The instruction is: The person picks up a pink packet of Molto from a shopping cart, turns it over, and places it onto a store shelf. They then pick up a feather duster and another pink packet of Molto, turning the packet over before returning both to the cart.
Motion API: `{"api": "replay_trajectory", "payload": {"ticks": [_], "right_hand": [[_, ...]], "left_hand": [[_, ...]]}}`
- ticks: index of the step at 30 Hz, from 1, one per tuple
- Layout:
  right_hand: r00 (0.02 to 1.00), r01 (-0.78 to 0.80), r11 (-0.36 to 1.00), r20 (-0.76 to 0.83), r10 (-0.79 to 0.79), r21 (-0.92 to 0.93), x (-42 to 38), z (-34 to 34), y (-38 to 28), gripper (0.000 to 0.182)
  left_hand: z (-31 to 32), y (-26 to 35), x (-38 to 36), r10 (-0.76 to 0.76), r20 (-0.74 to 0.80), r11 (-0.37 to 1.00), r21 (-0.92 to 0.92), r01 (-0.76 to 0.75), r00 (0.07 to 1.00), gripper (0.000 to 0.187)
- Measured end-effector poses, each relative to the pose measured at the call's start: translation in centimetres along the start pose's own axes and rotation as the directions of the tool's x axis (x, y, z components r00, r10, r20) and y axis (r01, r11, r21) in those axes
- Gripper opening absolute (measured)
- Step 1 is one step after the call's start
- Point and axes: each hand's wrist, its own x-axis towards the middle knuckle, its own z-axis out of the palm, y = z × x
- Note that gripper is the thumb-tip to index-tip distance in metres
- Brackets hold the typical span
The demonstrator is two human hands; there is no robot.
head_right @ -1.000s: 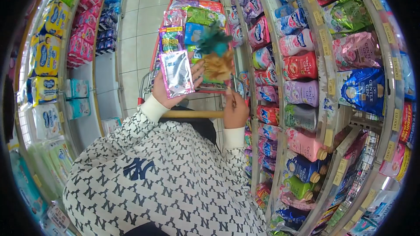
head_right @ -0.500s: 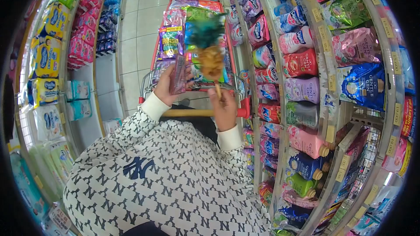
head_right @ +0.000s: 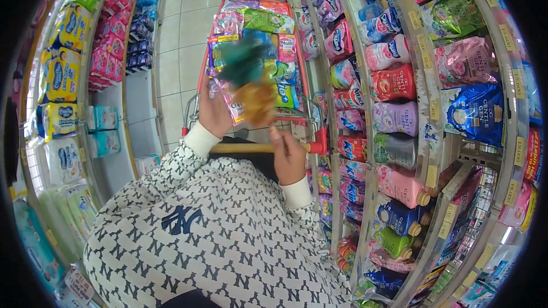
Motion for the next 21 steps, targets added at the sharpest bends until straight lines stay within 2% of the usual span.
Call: {"api": "replay_trajectory", "payload": {"ticks": [1, 2, 3, 4, 5, 6, 8, 10, 12, 13, 14, 15, 17, 19, 20, 21], "right_hand": [[0.996, 0.077, 0.984, 0.050, -0.070, -0.162, -0.2, 0.0, -0.2, 0.024], [0.995, 0.103, 0.971, 0.019, -0.101, -0.214, -0.1, 0.0, 0.4, 0.023], [0.991, 0.123, 0.956, -0.011, -0.130, -0.266, 0.2, -0.4, 1.8, 0.023], [0.986, 0.139, 0.938, -0.041, -0.159, -0.316, 0.6, -0.9, 3.2, 0.023], [0.992, -0.086, 0.932, -0.117, 0.047, -0.353, 1.3, -1.8, 4.4, 0.023], [0.982, -0.119, 0.941, -0.180, 0.063, -0.316, 1.7, -3.1, 5.0, 0.023], [0.948, -0.171, 0.957, -0.302, 0.095, -0.236, 2.2, -4.0, 5.0, 0.023], [0.977, -0.064, 0.968, -0.213, 0.011, -0.243, 1.5, -3.2, 3.7, 0.022], [0.993, 0.063, 0.973, -0.086, -0.083, -0.222, 0.5, -1.4, 2.1, 0.022], [0.997, 0.062, 0.969, 0.067, -0.048, -0.237, 0.3, -1.6, 1.5, 0.024], [0.998, 0.059, 0.957, 0.049, -0.047, -0.285, 0.5, -1.5, 2.1, 0.023], [0.998, 0.054, 0.942, 0.034, -0.046, -0.332, 1.1, -1.2, 3.2, 0.023], [0.998, 0.022, 0.929, -0.046, -0.042, -0.370, 2.9, -1.3, 6.6, 0.023], [0.992, -0.044, 0.934, -0.124, -0.001, -0.355, 4.4, -2.5, 6.7, 0.024], [0.986, -0.084, 0.935, -0.162, 0.029, -0.344, 4.7, -2.9, 6.6, 0.024], [0.985, -0.146, 0.899, -0.146, 0.093, -0.414, 5.0, -3.7, 4.9, 0.028]], "left_hand": [[-0.5, -0.4, 0.0, 0.054, -0.169, 0.990, 0.138, -0.031, 0.984, 0.077], [-0.9, -0.8, -0.2, 0.128, -0.324, 0.960, 0.279, -0.034, 0.937, 0.078], [-1.7, -0.5, -0.6, 0.096, -0.243, 0.977, 0.210, -0.044, 0.965, 0.080], [0.8, -0.7, -0.3, 0.244, -0.518, 0.935, 0.349, -0.058, 0.819, 0.086], [0.5, -0.7, -0.2, 0.194, -0.418, 0.950, 0.304, -0.065, 0.887, 0.089], [0.0, -1.0, 0.1, 0.148, -0.307, 0.963, 0.260, -0.067, 0.940, 0.092], [-0.2, -0.7, 0.0, 0.183, -0.287, 0.962, 0.248, -0.111, 0.940, 0.095], [-0.4, -0.3, -0.2, 0.204, -0.314, 0.958, 0.260, -0.122, 0.927, 0.095], [-0.4, 0.1, -0.8, 0.161, -0.301, 0.965, 0.248, -0.085, 0.940, 0.086], [-1.3, 0.1, -0.8, 0.141, -0.198, 0.980, 0.165, -0.109, 0.970, 0.085], [-1.9, 0.2, -0.9, 0.131, -0.092, 0.989, 0.076, -0.124, 0.987, 0.084], [-0.9, -0.2, -0.6, 0.300, -0.477, 0.919, 0.378, -0.115, 0.826, 0.081], [-1.2, -0.3, -0.4, 0.220, -0.413, 0.946, 0.311, -0.090, 0.884, 0.083], [-0.7, -0.8, -0.2, 0.143, -0.335, 0.969, 0.238, -0.064, 0.931, 0.087], [-0.7, -1.1, -0.1, 0.145, -0.367, 0.968, 0.245, -0.055, 0.919, 0.088], [-0.8, -1.3, -0.2, 0.145, -0.399, 0.967, 0.252, -0.044, 0.905, 0.089]]}}
